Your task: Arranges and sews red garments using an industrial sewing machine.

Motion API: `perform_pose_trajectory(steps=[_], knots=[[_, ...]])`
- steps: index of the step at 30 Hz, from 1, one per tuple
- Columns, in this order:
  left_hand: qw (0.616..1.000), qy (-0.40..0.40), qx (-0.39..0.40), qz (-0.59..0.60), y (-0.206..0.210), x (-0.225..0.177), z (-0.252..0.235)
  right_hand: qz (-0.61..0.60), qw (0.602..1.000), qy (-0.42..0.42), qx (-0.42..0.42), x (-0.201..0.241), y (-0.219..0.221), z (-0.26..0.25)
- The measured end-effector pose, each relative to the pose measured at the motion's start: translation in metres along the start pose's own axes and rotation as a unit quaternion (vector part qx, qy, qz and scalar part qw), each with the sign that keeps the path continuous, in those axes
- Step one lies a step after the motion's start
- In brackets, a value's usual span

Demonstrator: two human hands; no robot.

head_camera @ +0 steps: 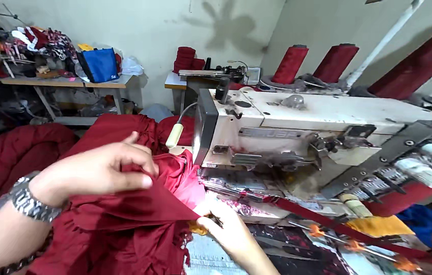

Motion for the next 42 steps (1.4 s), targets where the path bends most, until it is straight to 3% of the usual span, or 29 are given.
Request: perform_pose_trajectory(steps=[4, 7, 12, 19, 24, 30, 42], knots=[[1.0, 0.015, 0.016, -0.017, 0.032, -0.04, -0.007, 0.019, 1.0, 0.002, -0.011, 0.002, -0.003, 0.003], [0.996, -0.03, 0.004, -0.079, 0.042, -0.028, -0.014, 0.023, 1.0, -0.001, -0.02, 0.004, -0.003, 0.006], [0.996, -0.085, 0.04, 0.0, 0.062, -0.008, -0.023, -0.03, 0.999, 0.015, -0.04, 0.001, -0.001, 0.011], [0.996, -0.039, 0.04, 0.068, 0.097, -0.017, -0.02, -0.046, 0.99, 0.106, -0.085, -0.008, -0.003, 0.013], [0.994, 0.028, -0.056, -0.084, 0.121, -0.039, -0.007, 0.006, 0.994, -0.004, -0.105, 0.005, -0.008, 0.011], [0.978, 0.055, -0.142, -0.141, 0.142, -0.044, 0.008, 0.139, 0.977, -0.153, -0.058, 0.028, -0.003, 0.026], [0.96, 0.027, -0.215, -0.175, 0.141, -0.023, -0.007, 0.284, 0.942, -0.165, -0.07, 0.024, -0.007, 0.012]])
Point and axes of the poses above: each hand's wrist, its own z-axis away from the middle knuckle, its own y-axis out of the palm, x = y × z, the point moved 9 cm from there along -z, towards the middle knuckle, and after that the axes turned 10 degrees about -y, right-handed, at the moved point
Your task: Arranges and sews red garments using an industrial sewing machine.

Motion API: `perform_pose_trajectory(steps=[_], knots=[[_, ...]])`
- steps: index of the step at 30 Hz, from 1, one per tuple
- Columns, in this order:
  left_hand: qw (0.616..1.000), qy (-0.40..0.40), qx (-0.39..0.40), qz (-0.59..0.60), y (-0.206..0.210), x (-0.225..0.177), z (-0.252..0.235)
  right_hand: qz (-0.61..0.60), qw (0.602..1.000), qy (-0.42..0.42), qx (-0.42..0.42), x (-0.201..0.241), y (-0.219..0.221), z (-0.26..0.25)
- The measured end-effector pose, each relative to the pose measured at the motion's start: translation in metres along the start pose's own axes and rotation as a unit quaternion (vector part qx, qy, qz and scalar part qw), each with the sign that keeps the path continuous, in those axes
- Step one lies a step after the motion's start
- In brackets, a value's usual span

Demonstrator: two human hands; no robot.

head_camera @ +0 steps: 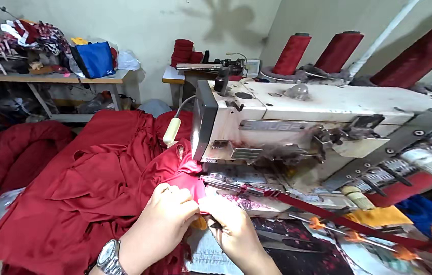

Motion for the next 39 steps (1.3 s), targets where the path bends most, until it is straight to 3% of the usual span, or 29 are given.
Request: perform_pose_trajectory(steps=[2, 4, 7, 10, 11, 14, 16, 19, 22, 28, 33, 39], knots=[[0.999, -0.014, 0.015, 0.026, 0.003, 0.004, -0.004, 0.025, 1.0, -0.001, -0.005, -0.002, 0.0, -0.002], [0.991, -0.056, 0.102, 0.069, 0.013, 0.015, -0.012, 0.034, 0.999, 0.005, -0.01, -0.006, 0.001, -0.002], [0.96, -0.178, 0.216, 0.019, 0.031, 0.056, -0.028, 0.039, 0.999, 0.019, -0.007, -0.009, 0.002, -0.003], [0.943, -0.27, 0.193, -0.016, 0.026, 0.098, -0.038, 0.048, 0.999, 0.018, 0.004, -0.005, 0.003, -0.005], [0.956, -0.255, 0.146, -0.023, 0.02, 0.095, -0.039, 0.049, 0.999, 0.015, 0.004, -0.004, 0.003, -0.004], [0.995, -0.1, -0.01, -0.004, 0.003, 0.04, -0.03, -0.006, 0.999, 0.049, 0.005, -0.009, 0.001, -0.001], [0.999, -0.045, -0.016, 0.027, 0.01, 0.011, -0.013, -0.105, 0.987, 0.121, -0.001, -0.021, 0.0, 0.001], [0.999, -0.021, -0.025, 0.019, 0.018, 0.004, 0.006, -0.225, 0.95, 0.212, -0.031, -0.038, -0.008, 0.005], [0.999, 0.011, -0.033, 0.005, 0.021, 0.005, 0.011, -0.141, 0.971, 0.188, -0.055, -0.04, -0.018, 0.002], [0.999, 0.031, -0.024, 0.009, 0.021, 0.007, 0.011, 0.075, 0.994, 0.066, 0.054, -0.016, -0.005, 0.002], [0.999, 0.021, -0.039, 0.009, 0.021, 0.007, 0.011, 0.153, 0.987, -0.007, 0.055, 0.0, -0.008, 0.004], [1.0, 0.023, 0.01, 0.014, 0.025, 0.015, -0.002, 0.183, 0.979, -0.031, 0.089, -0.002, -0.004, -0.008]])
Point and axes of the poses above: each hand's wrist, its own z-axis away from the middle knuckle, its own y-axis out of the palm, x = y × z, the point moved 9 cm from there along -z, towards the middle knuckle, and after that the axes turned 10 degrees about -y, right-handed, at the moved point
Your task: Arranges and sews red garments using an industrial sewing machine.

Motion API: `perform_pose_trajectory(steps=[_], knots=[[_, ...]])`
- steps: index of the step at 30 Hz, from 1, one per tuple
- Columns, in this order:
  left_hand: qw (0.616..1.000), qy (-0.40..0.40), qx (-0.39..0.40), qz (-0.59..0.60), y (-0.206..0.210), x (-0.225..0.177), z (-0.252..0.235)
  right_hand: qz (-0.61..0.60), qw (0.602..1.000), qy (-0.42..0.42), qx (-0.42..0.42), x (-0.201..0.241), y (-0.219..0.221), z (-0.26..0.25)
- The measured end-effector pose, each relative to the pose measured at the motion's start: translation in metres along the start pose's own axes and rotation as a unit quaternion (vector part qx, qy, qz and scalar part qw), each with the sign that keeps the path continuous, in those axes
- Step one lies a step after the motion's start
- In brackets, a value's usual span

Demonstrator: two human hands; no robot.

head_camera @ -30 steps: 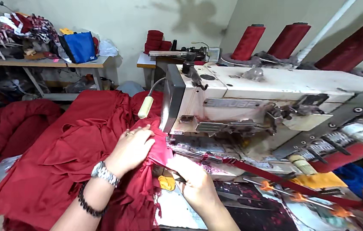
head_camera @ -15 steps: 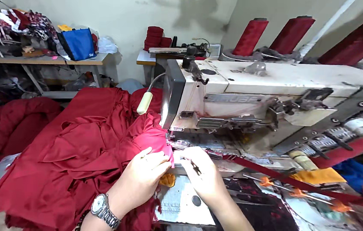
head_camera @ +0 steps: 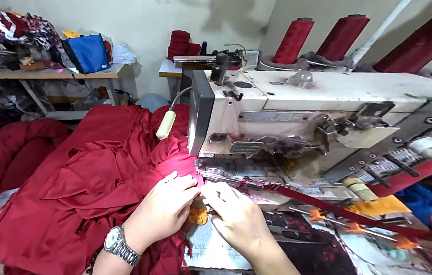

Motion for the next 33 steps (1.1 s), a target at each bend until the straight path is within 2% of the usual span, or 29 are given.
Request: perform_pose_trajectory(steps=[8, 12, 16, 19, 20, 23, 26, 30, 33], knots=[[1.0, 0.022, 0.0, -0.001, -0.001, 0.001, 0.002, -0.012, 0.999, -0.049, 0.003, 0.004, -0.002, -0.001], [0.999, -0.006, 0.033, 0.025, 0.001, 0.011, -0.006, 0.012, 0.999, -0.039, 0.017, 0.002, 0.002, -0.009], [0.983, -0.098, 0.138, 0.066, 0.006, 0.03, -0.025, 0.035, 0.997, 0.012, 0.069, -0.006, 0.007, -0.02], [0.951, -0.176, 0.246, 0.071, 0.009, 0.045, -0.043, 0.06, 0.995, 0.033, 0.076, -0.004, 0.004, -0.02], [0.942, -0.207, 0.257, 0.069, 0.007, 0.052, -0.05, 0.06, 0.994, 0.049, 0.079, -0.003, 0.001, -0.018], [0.938, -0.295, 0.16, 0.087, -0.001, 0.084, -0.07, 0.039, 0.981, 0.147, 0.118, -0.003, -0.012, -0.012], [0.903, -0.409, 0.099, 0.092, 0.004, 0.122, -0.067, -0.002, 0.967, 0.216, 0.137, -0.001, -0.027, -0.008], [0.864, -0.48, 0.048, 0.145, 0.0, 0.141, -0.041, 0.005, 0.967, 0.228, 0.114, -0.001, -0.027, -0.007], [0.811, -0.523, -0.048, 0.259, -0.018, 0.144, -0.007, 0.05, 0.968, 0.227, 0.091, 0.004, -0.016, -0.021]])
Point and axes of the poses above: each hand's wrist, its own z-axis away from the middle knuckle, its own y-axis out of the palm, x = y × z, the point moved 9 cm from there along -z, towards the middle knuckle, and after that the axes turned 10 degrees about -y, right-handed, at the moved point
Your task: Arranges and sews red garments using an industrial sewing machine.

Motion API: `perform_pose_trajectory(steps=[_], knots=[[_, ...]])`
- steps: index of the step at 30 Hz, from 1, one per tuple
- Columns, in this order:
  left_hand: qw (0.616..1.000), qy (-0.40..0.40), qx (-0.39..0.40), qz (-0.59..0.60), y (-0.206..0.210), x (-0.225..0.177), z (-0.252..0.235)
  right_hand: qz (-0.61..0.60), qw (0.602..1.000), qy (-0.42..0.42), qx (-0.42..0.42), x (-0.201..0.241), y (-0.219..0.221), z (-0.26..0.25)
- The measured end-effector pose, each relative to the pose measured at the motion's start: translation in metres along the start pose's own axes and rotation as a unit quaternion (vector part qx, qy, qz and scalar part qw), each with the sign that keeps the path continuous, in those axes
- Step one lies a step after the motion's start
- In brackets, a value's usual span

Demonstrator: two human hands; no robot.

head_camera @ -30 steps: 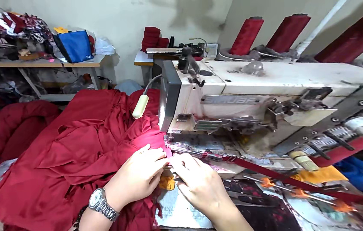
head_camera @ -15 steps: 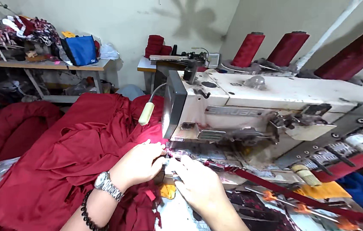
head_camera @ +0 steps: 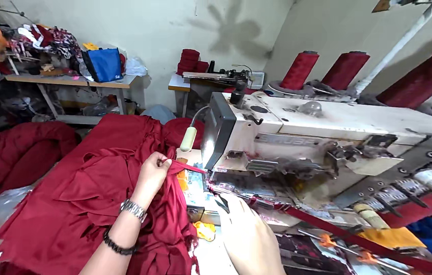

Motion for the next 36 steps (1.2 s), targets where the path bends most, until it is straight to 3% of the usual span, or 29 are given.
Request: perform_pose_trajectory(steps=[5, 12, 14, 16, 19, 20, 21, 24, 27, 30, 33, 35, 36], knots=[[0.972, -0.027, -0.014, 0.234, -0.03, 0.003, 0.053, 0.015, 0.999, 0.029, 0.011, 0.032, 0.023, -0.033], [0.957, 0.018, -0.002, 0.291, -0.029, -0.004, 0.081, -0.066, 0.997, 0.047, -0.004, 0.045, 0.035, -0.054], [0.972, 0.096, 0.033, 0.212, -0.021, -0.014, 0.093, -0.104, 0.993, 0.057, 0.012, 0.035, 0.03, -0.044], [0.968, 0.202, 0.139, 0.063, 0.001, -0.027, 0.125, -0.098, 0.993, 0.059, -0.008, 0.021, 0.018, -0.027], [0.879, 0.272, 0.359, -0.158, 0.036, -0.023, 0.183, -0.092, 0.991, 0.093, -0.009, -0.01, 0.0, 0.005], [0.879, 0.267, 0.352, -0.179, 0.03, -0.017, 0.185, -0.092, 0.991, 0.096, -0.025, -0.023, -0.005, 0.016], [0.903, 0.262, 0.293, -0.176, 0.014, -0.012, 0.176, -0.096, 0.99, 0.094, -0.042, -0.036, -0.009, 0.028], [0.968, 0.202, 0.056, -0.141, -0.068, 0.012, 0.125, -0.138, 0.982, 0.099, -0.079, -0.068, -0.017, 0.058], [0.974, 0.171, -0.054, -0.14, -0.13, 0.025, 0.099, -0.166, 0.977, 0.09, -0.103, -0.072, -0.026, 0.071], [0.969, 0.177, -0.003, -0.171, -0.125, 0.024, 0.106, -0.207, 0.976, 0.034, -0.054, -0.047, -0.012, 0.074], [0.941, 0.153, 0.121, -0.278, -0.071, 0.038, 0.113, -0.227, 0.963, -0.026, 0.142, -0.007, 0.038, 0.083], [0.929, 0.165, 0.125, -0.306, -0.049, 0.045, 0.111, -0.205, 0.944, -0.02, 0.256, 0.005, 0.069, 0.096], [0.939, 0.181, 0.101, -0.275, -0.051, 0.039, 0.109, -0.215, 0.944, -0.016, 0.249, 0.005, 0.073, 0.099]])
Point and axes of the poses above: each hand's wrist, its own z-axis away from the middle knuckle, its own y-axis out of the palm, x = y × z, the point moved 9 cm from there along -z, towards the middle knuckle, and after that the axes turned 10 degrees about -y, right-handed, at the moved point
